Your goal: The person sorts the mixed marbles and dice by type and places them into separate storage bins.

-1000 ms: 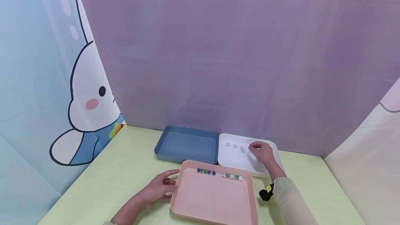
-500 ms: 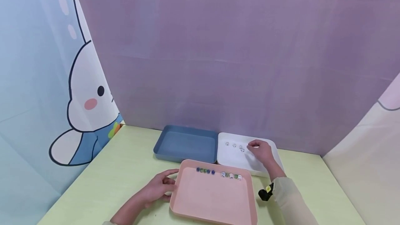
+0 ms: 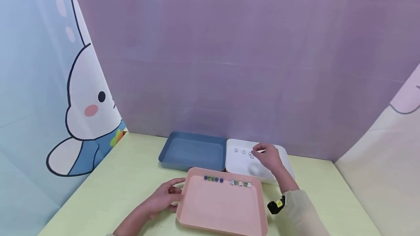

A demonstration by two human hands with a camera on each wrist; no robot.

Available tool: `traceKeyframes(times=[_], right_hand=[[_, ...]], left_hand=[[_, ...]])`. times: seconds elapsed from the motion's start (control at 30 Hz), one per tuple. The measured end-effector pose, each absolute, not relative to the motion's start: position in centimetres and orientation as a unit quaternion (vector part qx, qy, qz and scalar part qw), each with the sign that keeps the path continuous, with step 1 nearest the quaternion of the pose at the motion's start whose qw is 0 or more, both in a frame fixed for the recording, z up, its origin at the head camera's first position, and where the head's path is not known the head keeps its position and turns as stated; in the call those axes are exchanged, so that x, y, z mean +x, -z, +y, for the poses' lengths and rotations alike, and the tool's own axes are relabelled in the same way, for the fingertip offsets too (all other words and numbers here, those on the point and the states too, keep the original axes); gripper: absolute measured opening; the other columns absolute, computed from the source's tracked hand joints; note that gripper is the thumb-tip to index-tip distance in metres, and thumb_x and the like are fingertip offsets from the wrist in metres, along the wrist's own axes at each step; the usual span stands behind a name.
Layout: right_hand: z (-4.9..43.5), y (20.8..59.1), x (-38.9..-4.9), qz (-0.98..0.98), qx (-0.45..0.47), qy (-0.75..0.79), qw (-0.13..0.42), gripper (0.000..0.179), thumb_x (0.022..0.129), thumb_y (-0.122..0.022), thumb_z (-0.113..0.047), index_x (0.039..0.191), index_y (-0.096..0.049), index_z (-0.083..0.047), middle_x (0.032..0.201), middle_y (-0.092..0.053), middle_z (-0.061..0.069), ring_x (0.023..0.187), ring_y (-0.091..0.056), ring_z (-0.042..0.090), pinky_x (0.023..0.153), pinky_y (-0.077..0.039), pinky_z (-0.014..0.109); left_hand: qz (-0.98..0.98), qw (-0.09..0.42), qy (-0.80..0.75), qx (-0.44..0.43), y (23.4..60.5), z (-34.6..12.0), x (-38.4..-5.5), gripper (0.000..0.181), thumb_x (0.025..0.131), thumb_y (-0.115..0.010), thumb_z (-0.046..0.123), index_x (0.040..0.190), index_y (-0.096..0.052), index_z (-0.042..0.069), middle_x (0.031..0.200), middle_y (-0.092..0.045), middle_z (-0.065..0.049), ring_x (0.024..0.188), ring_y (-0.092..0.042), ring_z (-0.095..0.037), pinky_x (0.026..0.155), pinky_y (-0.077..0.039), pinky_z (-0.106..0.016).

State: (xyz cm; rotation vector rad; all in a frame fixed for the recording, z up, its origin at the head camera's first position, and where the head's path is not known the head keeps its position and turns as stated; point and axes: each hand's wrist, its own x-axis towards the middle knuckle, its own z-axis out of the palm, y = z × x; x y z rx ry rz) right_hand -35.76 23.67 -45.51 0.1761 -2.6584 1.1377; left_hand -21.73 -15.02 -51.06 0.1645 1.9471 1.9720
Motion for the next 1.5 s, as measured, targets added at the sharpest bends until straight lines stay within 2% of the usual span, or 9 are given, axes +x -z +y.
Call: traceKeyframes(times=[0.3,0.53,0.77,1.0,1.17,1.3,1.5], right_hand=[[21.3,44.8,-33.9,-0.898,0.080,-0.417,0.116,0.006,0.084,-0.075,-0.012,0.087,-0.072,-0.009,0.088,-0.069,0.002,0.077,-0.063,0.022,0.062,-0.051,0.031],[20.4,44.8,-32.5,-0.898,0.095,-0.418,0.098,0.007,0.084,-0.076,-0.011,0.090,-0.072,-0.010,0.092,-0.069,0.001,0.077,-0.062,0.020,0.063,-0.051,0.031],[19.7,44.9,-30.9,-0.905,0.115,-0.396,0.104,0.009,0.084,-0.076,-0.011,0.091,-0.072,-0.010,0.097,-0.069,0.001,0.080,-0.061,0.021,0.063,-0.052,0.030],[18.7,45.0,-29.4,-0.932,0.161,-0.313,0.090,0.006,0.084,-0.076,-0.013,0.090,-0.074,-0.013,0.090,-0.068,-0.006,0.072,-0.057,0.010,0.063,-0.050,0.030],[17.9,45.3,-28.6,-0.949,0.164,-0.265,0.057,0.006,0.084,-0.075,-0.017,0.090,-0.074,-0.016,0.087,-0.066,-0.006,0.073,-0.057,0.011,0.063,-0.050,0.032],[17.5,45.6,-28.6,-0.958,0.170,-0.226,0.053,0.007,0.084,-0.075,-0.018,0.091,-0.075,-0.016,0.085,-0.065,-0.006,0.073,-0.057,0.012,0.062,-0.050,0.033],[17.2,45.8,-28.9,-0.965,0.173,-0.198,0.027,0.004,0.085,-0.072,-0.020,0.087,-0.075,-0.019,0.077,-0.062,-0.009,0.068,-0.053,0.011,0.060,-0.047,0.030]], left_hand=[[0.690,0.182,-0.699,0.053,51.2,-14.9,-21.8,0.065,0.088,-0.065,0.004,0.147,-0.037,0.001,0.106,-0.056,-0.021,0.093,-0.062,-0.027,0.072,-0.058,-0.044],[0.691,0.179,-0.698,0.053,51.4,-14.9,-21.9,0.066,0.087,-0.066,0.004,0.146,-0.037,-0.001,0.105,-0.056,-0.021,0.092,-0.061,-0.026,0.072,-0.058,-0.044],[0.690,0.187,-0.698,0.050,51.6,-15.1,-21.6,0.064,0.088,-0.065,0.004,0.146,-0.037,-0.001,0.106,-0.056,-0.020,0.094,-0.061,-0.026,0.072,-0.058,-0.045],[0.692,0.184,-0.696,0.048,51.4,-14.9,-21.9,0.064,0.088,-0.065,0.003,0.146,-0.037,-0.001,0.107,-0.056,-0.020,0.094,-0.060,-0.025,0.073,-0.058,-0.044],[0.693,0.184,-0.695,0.046,51.7,-15.0,-21.9,0.063,0.088,-0.065,0.003,0.145,-0.038,-0.001,0.106,-0.055,-0.019,0.093,-0.060,-0.025,0.073,-0.058,-0.044],[0.694,0.179,-0.696,0.046,51.7,-15.0,-22.1,0.062,0.089,-0.065,0.003,0.145,-0.039,0.000,0.106,-0.055,-0.019,0.093,-0.059,-0.024,0.072,-0.058,-0.043],[0.695,0.178,-0.695,0.044,51.5,-15.1,-22.0,0.061,0.089,-0.066,0.003,0.144,-0.040,0.000,0.106,-0.054,-0.019,0.093,-0.058,-0.024,0.071,-0.058,-0.043]])
